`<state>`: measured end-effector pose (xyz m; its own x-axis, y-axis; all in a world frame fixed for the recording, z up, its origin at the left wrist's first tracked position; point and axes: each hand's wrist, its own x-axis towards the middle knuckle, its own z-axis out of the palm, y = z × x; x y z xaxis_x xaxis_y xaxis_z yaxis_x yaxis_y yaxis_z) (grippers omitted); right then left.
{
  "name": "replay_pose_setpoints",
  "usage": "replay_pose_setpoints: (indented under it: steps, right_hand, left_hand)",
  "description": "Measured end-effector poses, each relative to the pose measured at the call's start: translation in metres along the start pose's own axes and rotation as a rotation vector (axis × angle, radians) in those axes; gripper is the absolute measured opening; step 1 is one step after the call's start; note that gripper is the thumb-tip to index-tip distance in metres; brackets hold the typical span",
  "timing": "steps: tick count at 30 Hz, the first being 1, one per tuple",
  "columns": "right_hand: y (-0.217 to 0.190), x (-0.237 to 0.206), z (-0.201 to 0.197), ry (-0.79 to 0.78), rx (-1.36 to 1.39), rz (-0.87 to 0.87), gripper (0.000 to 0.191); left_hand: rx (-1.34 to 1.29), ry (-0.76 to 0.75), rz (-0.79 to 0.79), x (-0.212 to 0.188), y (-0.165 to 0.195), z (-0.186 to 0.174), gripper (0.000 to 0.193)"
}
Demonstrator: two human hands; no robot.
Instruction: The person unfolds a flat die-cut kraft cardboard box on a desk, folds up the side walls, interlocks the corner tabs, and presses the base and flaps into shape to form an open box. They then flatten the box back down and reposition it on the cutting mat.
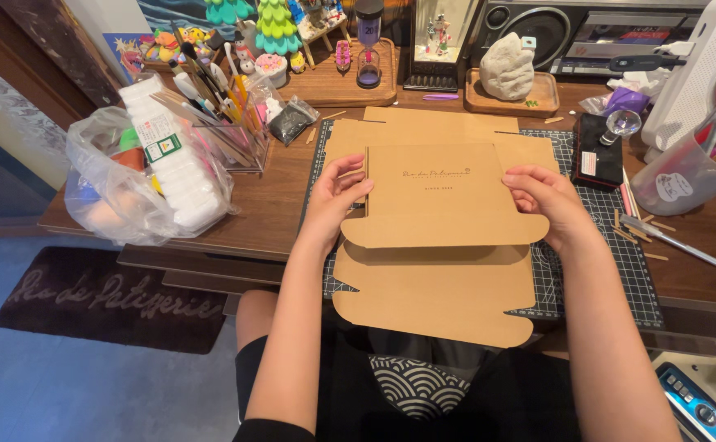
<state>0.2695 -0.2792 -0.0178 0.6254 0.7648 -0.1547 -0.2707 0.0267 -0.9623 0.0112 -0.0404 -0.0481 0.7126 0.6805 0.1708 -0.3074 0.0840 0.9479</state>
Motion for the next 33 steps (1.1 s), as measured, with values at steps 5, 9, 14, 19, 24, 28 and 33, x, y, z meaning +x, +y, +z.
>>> replay_pose_setpoints:
  steps: [5, 9, 14, 19, 24, 28, 33]
  right_hand:
    - [0.002, 0.005, -0.006, -0.006, -0.048, 0.012, 0.022]
    - [0.004, 0.008, -0.012, -0.040, -0.053, 0.013, 0.023]
    - [0.006, 0.012, -0.016, -0.063, -0.057, 0.033, 0.025]
    - [0.011, 0.016, -0.023, -0.079, -0.047, 0.040, 0.026]
    - [0.016, 0.022, -0.030, -0.113, -0.042, 0.042, 0.026]
    - [0.014, 0.026, -0.029, -0.176, -0.038, 0.011, 0.026]
    - [-0.001, 0.014, -0.018, -0.137, -0.166, 0.004, 0.030]
  left_hand:
    - [0.000, -0.040, -0.008, 0.003, -0.002, -0.005, 0.057]
    - [0.008, -0.043, -0.009, 0.003, -0.004, -0.005, 0.056]
    - [0.019, -0.049, -0.008, 0.004, -0.003, -0.005, 0.054]
    - [0.032, -0.055, -0.007, 0.004, -0.004, -0.005, 0.053]
    - [0.066, -0.054, -0.003, 0.006, -0.007, -0.006, 0.050]
    - [0.052, -0.092, 0.009, 0.008, -0.007, -0.006, 0.048]
    - [0.259, -0.115, 0.011, 0.004, 0.006, -0.005, 0.040]
